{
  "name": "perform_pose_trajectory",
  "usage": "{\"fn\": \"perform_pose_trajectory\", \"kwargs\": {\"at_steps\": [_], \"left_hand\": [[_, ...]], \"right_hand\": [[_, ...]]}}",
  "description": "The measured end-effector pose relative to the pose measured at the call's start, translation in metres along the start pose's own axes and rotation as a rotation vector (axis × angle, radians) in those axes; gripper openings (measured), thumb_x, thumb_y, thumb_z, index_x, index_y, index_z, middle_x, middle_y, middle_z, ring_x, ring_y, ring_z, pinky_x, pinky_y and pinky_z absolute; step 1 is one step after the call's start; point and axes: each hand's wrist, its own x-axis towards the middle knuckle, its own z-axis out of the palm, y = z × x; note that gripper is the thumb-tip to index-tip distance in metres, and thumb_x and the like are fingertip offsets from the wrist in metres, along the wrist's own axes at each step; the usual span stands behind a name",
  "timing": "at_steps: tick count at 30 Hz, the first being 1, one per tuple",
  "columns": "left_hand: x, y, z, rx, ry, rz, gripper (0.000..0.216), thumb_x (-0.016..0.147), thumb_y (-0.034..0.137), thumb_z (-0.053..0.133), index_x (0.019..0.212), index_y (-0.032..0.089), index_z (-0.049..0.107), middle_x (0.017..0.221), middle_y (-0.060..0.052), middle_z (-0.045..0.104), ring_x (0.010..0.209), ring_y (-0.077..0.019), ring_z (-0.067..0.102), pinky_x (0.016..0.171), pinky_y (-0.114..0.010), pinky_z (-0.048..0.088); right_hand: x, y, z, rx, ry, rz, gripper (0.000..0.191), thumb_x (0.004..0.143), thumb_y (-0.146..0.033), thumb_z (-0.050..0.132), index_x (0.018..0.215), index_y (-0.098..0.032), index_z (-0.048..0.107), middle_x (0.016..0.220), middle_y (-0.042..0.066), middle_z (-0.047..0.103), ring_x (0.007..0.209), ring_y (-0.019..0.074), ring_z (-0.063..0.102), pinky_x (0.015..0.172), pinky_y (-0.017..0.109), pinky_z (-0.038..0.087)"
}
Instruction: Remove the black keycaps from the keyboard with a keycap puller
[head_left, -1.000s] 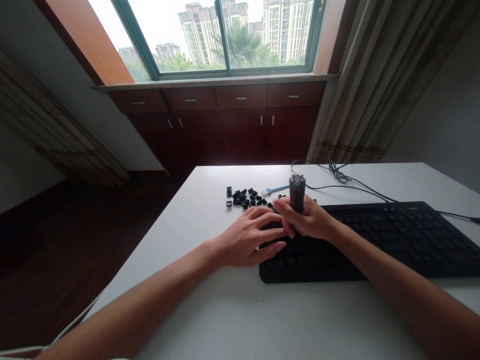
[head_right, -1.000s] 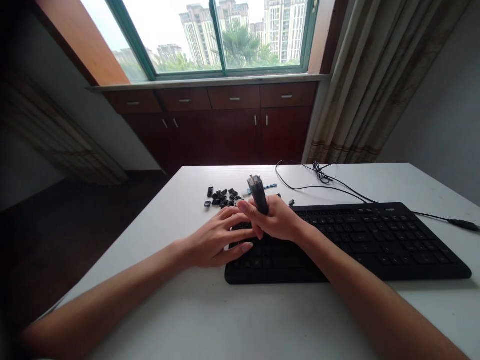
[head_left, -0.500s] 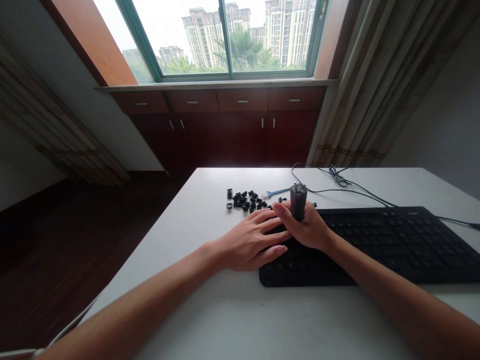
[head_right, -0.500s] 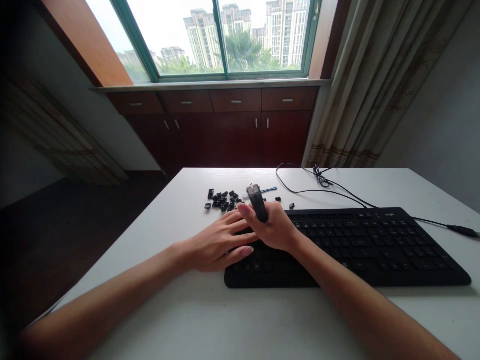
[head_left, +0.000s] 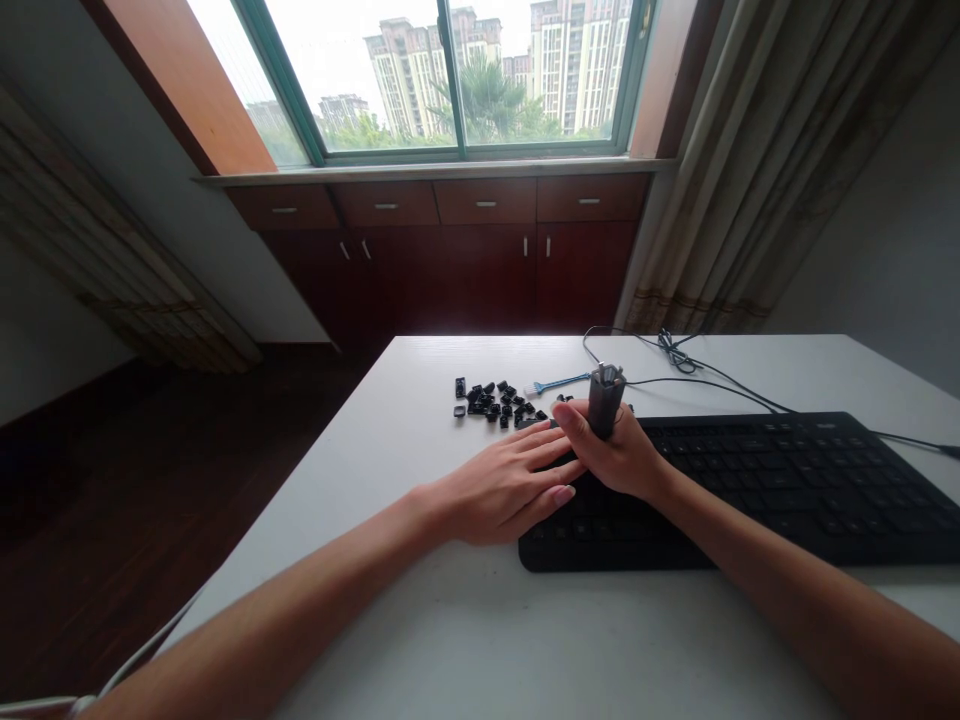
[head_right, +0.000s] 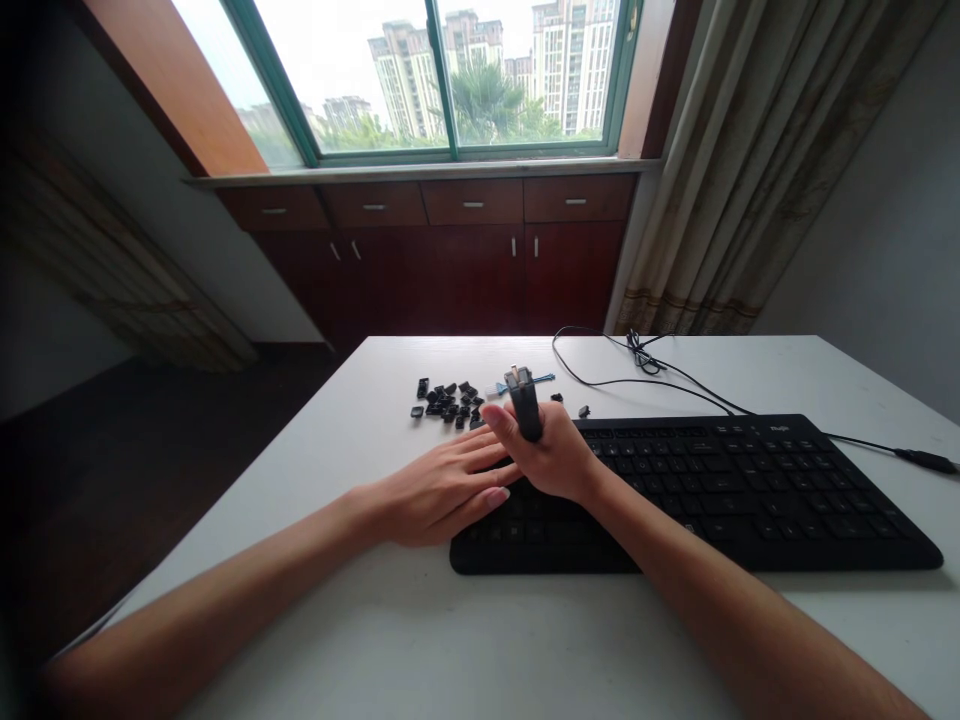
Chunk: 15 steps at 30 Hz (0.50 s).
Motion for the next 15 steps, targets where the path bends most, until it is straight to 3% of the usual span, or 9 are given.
{"fn": "perform_pose_trajectory", "kwargs": {"at_steps": [8, 11, 15], "left_hand": [[-0.0018, -0.0006, 0.0017, 0.016, 0.003, -0.004, 0.04, 0.104, 0.027, 0.041, 0.139, 0.013, 0.053, 0.154, -0.015, 0.047, 0.15, -0.0292, 0.035, 0.126, -0.05, 0.031], [-0.0036, -0.0013, 0.0033, 0.03, -0.011, -0.016, 0.046, 0.104, 0.027, 0.041, 0.148, 0.012, 0.044, 0.156, -0.016, 0.043, 0.15, -0.0288, 0.035, 0.126, -0.05, 0.031], [-0.005, -0.0024, 0.0069, 0.014, 0.071, -0.008, 0.046, 0.103, 0.026, 0.045, 0.147, 0.014, 0.045, 0.151, -0.015, 0.051, 0.144, -0.0282, 0.045, 0.123, -0.05, 0.038]], "right_hand": [[-0.0007, 0.0005, 0.0007, 0.027, 0.022, 0.013, 0.05, 0.101, -0.046, 0.051, 0.061, -0.021, 0.034, 0.058, -0.005, 0.029, 0.052, 0.0092, 0.028, 0.047, 0.027, 0.023], [-0.0002, 0.0038, 0.0012, 0.107, 0.144, 0.056, 0.051, 0.1, -0.049, 0.053, 0.061, -0.021, 0.037, 0.053, -0.006, 0.031, 0.049, 0.0089, 0.029, 0.046, 0.027, 0.024], [0.0026, 0.0041, 0.002, 0.149, 0.154, 0.109, 0.053, 0.096, -0.056, 0.056, 0.059, -0.021, 0.041, 0.048, -0.005, 0.039, 0.044, 0.0083, 0.033, 0.043, 0.027, 0.025]]}}
